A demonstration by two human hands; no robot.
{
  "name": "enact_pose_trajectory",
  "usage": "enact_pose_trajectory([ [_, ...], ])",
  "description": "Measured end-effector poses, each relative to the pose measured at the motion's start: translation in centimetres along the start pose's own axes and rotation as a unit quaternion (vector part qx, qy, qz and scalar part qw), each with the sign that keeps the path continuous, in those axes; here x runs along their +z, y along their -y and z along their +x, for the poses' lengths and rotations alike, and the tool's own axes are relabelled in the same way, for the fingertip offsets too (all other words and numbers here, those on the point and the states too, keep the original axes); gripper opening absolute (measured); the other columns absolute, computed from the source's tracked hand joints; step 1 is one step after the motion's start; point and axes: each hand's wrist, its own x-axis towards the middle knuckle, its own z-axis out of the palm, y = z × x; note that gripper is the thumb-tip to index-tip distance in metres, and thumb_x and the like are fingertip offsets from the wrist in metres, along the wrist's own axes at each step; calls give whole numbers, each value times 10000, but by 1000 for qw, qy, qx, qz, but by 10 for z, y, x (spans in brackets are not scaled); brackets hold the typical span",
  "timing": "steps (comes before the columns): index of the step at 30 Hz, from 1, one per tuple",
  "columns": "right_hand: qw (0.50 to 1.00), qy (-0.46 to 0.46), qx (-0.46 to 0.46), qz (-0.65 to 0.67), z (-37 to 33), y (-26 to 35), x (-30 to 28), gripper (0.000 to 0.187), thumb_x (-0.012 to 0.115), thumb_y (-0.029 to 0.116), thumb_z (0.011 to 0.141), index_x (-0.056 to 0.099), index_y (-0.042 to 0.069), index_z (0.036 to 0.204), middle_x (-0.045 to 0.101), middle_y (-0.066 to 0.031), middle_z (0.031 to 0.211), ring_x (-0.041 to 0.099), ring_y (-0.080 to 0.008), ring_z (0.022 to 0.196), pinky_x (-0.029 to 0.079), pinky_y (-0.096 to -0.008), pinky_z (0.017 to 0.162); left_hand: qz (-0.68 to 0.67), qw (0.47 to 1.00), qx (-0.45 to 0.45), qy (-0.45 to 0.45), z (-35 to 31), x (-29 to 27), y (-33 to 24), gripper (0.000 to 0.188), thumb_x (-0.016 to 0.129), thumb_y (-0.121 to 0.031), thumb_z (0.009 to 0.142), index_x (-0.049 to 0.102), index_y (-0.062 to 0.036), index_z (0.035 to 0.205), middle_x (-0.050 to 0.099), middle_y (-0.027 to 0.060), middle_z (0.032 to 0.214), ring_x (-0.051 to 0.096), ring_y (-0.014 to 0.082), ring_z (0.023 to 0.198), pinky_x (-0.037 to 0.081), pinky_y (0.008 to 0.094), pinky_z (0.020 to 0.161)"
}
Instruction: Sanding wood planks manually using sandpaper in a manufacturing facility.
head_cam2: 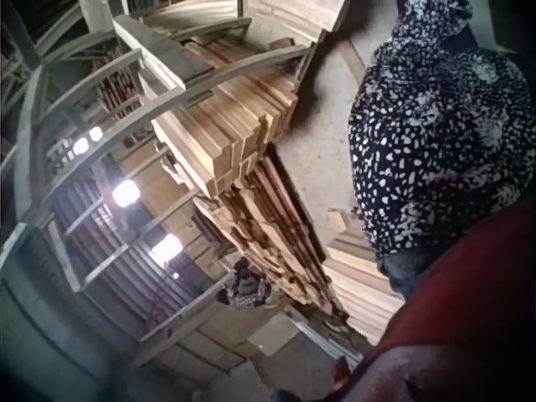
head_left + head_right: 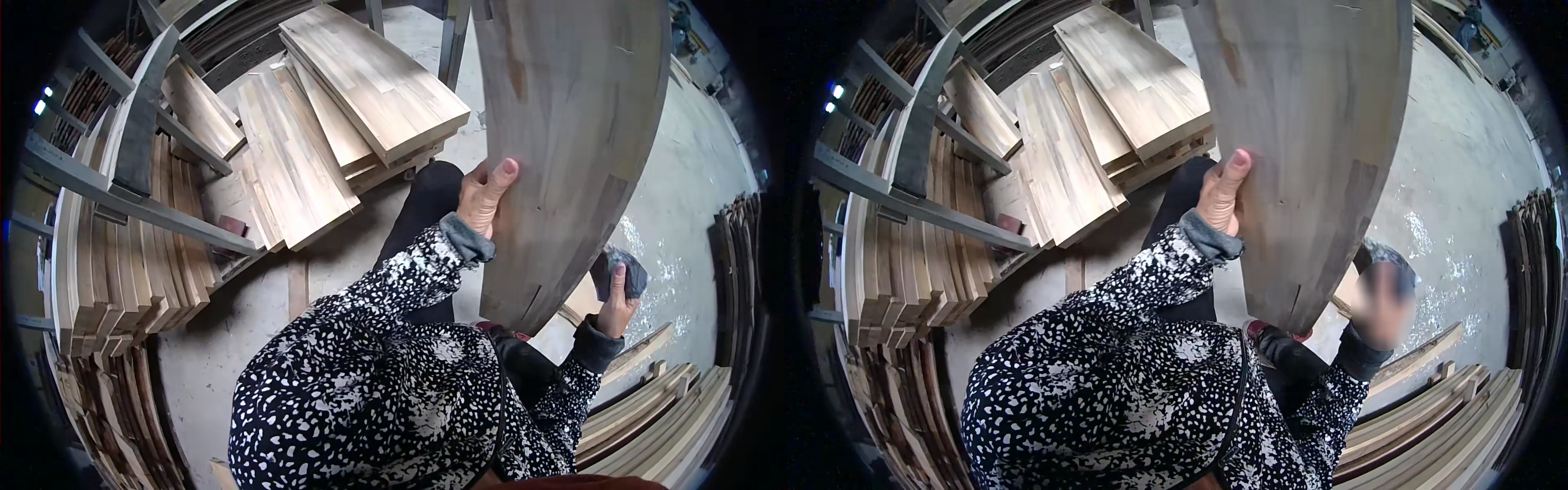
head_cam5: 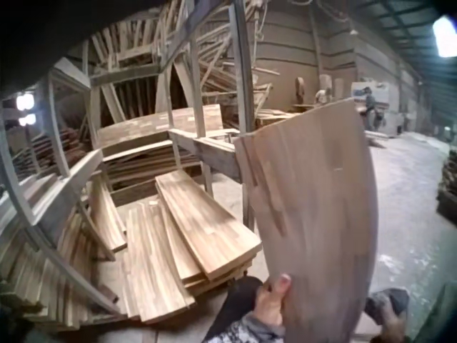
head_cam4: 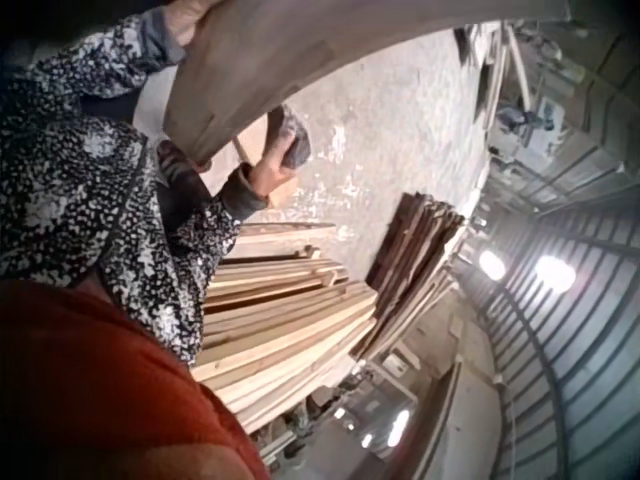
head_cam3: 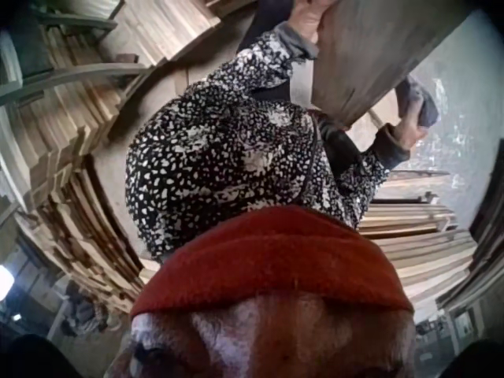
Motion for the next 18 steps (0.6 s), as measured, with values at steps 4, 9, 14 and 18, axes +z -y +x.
enact_pose_trajectory([
  [4, 999, -35, -15, -12, 1, -19, -16, 239, 571, 192, 829, 575, -15, 949, 594, -64, 900, 546, -145, 813, 423, -246, 757, -22, 997, 50, -63, -20, -10, -40, 530, 705, -414, 675, 525, -40, 1005, 568, 50, 956, 547, 130, 852, 453, 273, 764],
  [9, 977, 92, 124, -147, -33, -95, -25, 222, 537, 192, 845, 589, -10, 920, 590, -48, 887, 530, -122, 769, 429, -268, 731, -40, 995, 51, -77, -32, -42, -82, 570, 670, -465, 686, 507, -53, 1044, 564, 47, 996, 547, 157, 903, 462, 311, 791],
  [14, 959, 79, 269, -29, -79, -103, 12, 304, 578, 257, 816, 558, 11, 994, 580, -38, 896, 524, -126, 808, 412, -266, 743, -74, 982, 107, -138, -27, -63, -103, 598, 640, -465, 711, 456, -74, 1124, 546, 56, 1059, 514, 191, 988, 433, 352, 861],
  [18, 979, 29, 198, 41, -79, -92, 28, 324, 577, 279, 815, 540, 29, 1017, 581, -29, 849, 525, -107, 673, 428, -230, 565, -87, 984, 102, -120, -22, -68, -117, 571, 630, -448, 729, 457, -73, 1124, 546, 53, 1064, 518, 192, 985, 438, 353, 858],
])
